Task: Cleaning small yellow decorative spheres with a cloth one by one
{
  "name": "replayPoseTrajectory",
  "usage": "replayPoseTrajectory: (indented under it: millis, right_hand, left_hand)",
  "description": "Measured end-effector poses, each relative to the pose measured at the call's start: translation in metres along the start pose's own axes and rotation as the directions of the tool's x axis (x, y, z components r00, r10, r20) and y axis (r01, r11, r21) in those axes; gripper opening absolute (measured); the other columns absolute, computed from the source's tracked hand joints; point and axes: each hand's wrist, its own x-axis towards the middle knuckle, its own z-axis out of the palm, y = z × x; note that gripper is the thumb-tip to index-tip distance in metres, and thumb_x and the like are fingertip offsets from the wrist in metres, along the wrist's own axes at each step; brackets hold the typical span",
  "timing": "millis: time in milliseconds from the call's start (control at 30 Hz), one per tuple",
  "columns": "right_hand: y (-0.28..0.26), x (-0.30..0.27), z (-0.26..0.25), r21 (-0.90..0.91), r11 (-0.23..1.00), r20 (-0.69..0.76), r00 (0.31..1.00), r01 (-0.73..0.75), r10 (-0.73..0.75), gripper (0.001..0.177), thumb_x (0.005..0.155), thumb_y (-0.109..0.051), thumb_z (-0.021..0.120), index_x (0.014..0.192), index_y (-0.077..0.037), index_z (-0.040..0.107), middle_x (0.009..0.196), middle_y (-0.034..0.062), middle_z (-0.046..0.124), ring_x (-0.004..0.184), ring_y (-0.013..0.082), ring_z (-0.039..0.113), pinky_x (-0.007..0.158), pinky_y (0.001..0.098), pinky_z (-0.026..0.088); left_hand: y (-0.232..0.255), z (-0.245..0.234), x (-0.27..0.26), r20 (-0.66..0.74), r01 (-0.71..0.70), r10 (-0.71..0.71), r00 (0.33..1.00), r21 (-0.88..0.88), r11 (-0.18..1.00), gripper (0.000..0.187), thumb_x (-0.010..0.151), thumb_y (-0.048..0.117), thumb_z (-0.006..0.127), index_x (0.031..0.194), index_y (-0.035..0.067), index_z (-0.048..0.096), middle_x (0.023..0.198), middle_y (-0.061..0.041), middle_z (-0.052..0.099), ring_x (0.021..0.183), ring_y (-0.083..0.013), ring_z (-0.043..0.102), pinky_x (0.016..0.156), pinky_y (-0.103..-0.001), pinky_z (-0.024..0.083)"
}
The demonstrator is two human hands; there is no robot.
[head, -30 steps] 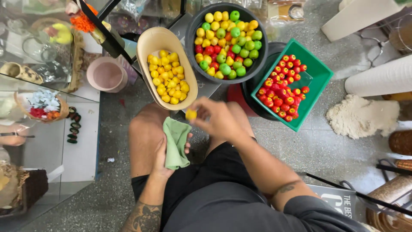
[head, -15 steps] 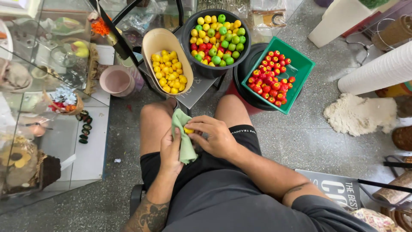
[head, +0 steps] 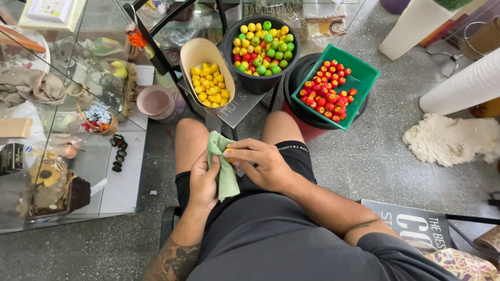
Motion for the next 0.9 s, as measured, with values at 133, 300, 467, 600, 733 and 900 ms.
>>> replayPoseTrajectory:
  millis: [133,300,467,600,733,900]
  right_hand:
    - [-0.01,0.002,-0.011,0.004,0.999,-0.025,0.998,0.054,-0.053,0.02,0.099,-0.003,0.064,0.112,-0.006,0.078,0.114,0.016,0.074,0.082,0.0286,0.074,0.071,0.0378,0.062]
    - [0.005,-0.003,-0.012,-0.052,0.998,-0.06,0.997,0.041,-0.044,0.012,0.093,-0.006,0.074,0.102,-0.01,0.08,0.11,0.0126,0.074,0.076,0.0243,0.073,0.067,0.0345,0.062]
    - [0.018,-0.003,-0.009,-0.092,0.996,-0.115,0.993,0.007,-0.017,0.013,0.086,-0.013,0.083,0.098,-0.01,0.081,0.104,0.0099,0.076,0.077,0.0231,0.076,0.068,0.0333,0.063]
    - [0.028,-0.004,-0.001,-0.096,0.995,-0.127,0.991,0.027,-0.039,0.014,0.087,-0.011,0.082,0.102,-0.009,0.083,0.099,0.0116,0.076,0.08,0.027,0.078,0.067,0.0343,0.064]
    - [0.037,0.003,0.002,-0.067,0.998,-0.121,0.992,0.018,-0.026,0.015,0.091,-0.008,0.078,0.106,-0.006,0.083,0.099,0.014,0.075,0.077,0.0251,0.077,0.064,0.0334,0.064]
    - [0.046,0.022,-0.004,-0.087,0.995,-0.101,0.993,0.051,-0.06,0.012,0.091,-0.006,0.077,0.102,-0.004,0.081,0.1,0.0157,0.076,0.075,0.0283,0.077,0.063,0.0366,0.064]
  left_hand:
    - [0.006,0.01,-0.005,0.057,0.028,-0.028,0.998,0.006,1.0,0.042,0.101,0.023,0.06,0.135,-0.002,0.059,0.097,-0.011,0.072,0.082,-0.0172,0.072,0.07,-0.036,0.065]
    - [-0.01,0.0,0.008,0.165,-0.054,0.03,0.986,0.141,0.989,0.046,0.093,0.026,0.071,0.13,0.001,0.063,0.096,-0.01,0.072,0.084,-0.0135,0.067,0.072,-0.036,0.062]
    - [-0.008,-0.004,0.016,0.137,-0.094,0.063,0.989,0.238,0.967,0.035,0.094,0.028,0.071,0.119,0.003,0.069,0.086,-0.007,0.072,0.079,-0.0088,0.064,0.069,-0.029,0.061]
    - [0.007,-0.003,0.019,0.182,-0.081,0.029,0.983,0.28,0.957,0.035,0.093,0.028,0.073,0.117,0.002,0.071,0.08,-0.006,0.071,0.074,-0.009,0.063,0.064,-0.029,0.06]
    - [0.026,0.007,0.029,0.268,-0.015,-0.088,0.959,0.361,0.932,0.029,0.097,0.031,0.067,0.106,0.003,0.073,0.067,-0.007,0.068,0.063,-0.0112,0.063,0.055,-0.029,0.058]
    - [0.044,0.025,0.042,0.285,0.083,-0.179,0.942,0.321,0.943,0.029,0.101,0.029,0.06,0.101,0.002,0.073,0.065,-0.006,0.068,0.059,-0.0113,0.063,0.053,-0.03,0.058]
